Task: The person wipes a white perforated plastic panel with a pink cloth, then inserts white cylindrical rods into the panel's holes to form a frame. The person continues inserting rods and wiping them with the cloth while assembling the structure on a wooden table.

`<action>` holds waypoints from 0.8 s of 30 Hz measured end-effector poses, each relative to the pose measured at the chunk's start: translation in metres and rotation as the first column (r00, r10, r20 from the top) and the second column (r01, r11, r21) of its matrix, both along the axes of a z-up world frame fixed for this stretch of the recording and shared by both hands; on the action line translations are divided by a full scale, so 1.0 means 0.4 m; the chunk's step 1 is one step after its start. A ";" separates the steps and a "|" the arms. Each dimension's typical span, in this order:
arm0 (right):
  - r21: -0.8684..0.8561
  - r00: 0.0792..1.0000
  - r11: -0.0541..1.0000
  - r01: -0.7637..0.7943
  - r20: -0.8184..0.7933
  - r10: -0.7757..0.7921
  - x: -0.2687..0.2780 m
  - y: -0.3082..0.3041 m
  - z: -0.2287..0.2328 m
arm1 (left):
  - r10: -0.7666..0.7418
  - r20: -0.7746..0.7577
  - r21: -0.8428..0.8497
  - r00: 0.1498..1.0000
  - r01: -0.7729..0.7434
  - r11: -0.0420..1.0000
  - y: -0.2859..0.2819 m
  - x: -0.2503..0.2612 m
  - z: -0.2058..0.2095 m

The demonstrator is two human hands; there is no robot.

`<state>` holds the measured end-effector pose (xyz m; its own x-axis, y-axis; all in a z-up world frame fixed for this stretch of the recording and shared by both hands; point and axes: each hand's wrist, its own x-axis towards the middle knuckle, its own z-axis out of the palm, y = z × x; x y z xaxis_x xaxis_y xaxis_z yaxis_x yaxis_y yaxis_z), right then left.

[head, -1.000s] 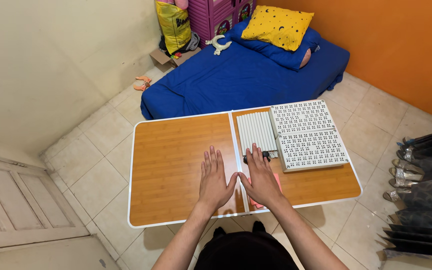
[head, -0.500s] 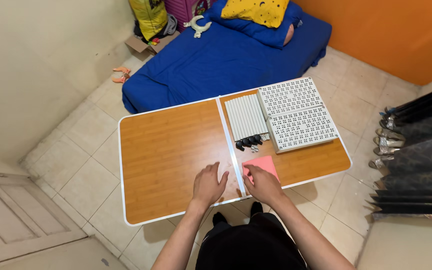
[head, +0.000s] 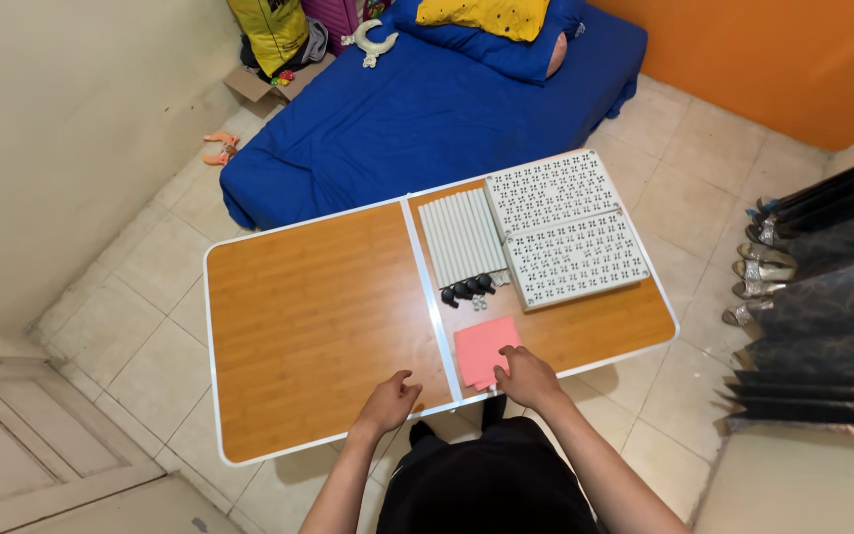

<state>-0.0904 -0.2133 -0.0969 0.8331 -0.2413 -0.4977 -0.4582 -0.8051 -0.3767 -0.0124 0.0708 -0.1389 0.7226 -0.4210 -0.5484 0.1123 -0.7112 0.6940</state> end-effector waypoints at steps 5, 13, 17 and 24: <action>0.018 1.000 1.000 -0.020 -0.009 0.021 0.060 -0.097 -0.041 | 0.069 -0.006 0.017 0.998 -0.069 0.997 -0.083 0.013 -0.029; 0.005 1.000 1.000 -0.025 -0.005 0.025 0.168 -0.247 -0.110 | 0.190 0.001 -0.042 0.982 -0.190 0.981 -0.249 0.054 -0.036; 0.004 0.997 1.000 -0.015 -0.076 0.016 0.204 -0.311 -0.129 | 0.234 -0.027 -0.030 0.972 -0.234 0.972 -0.323 0.064 -0.072; -0.029 0.967 0.967 0.253 0.050 -0.252 0.205 -0.434 -0.138 | 0.229 0.020 -0.094 0.973 -0.226 0.970 -0.447 0.081 -0.173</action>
<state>-0.0086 -0.3868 -0.1519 0.7643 -0.4634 -0.4484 -0.6315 -0.6786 -0.3751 0.0202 -0.1081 -0.2079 0.8206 -0.2907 -0.4920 0.2418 -0.6034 0.7599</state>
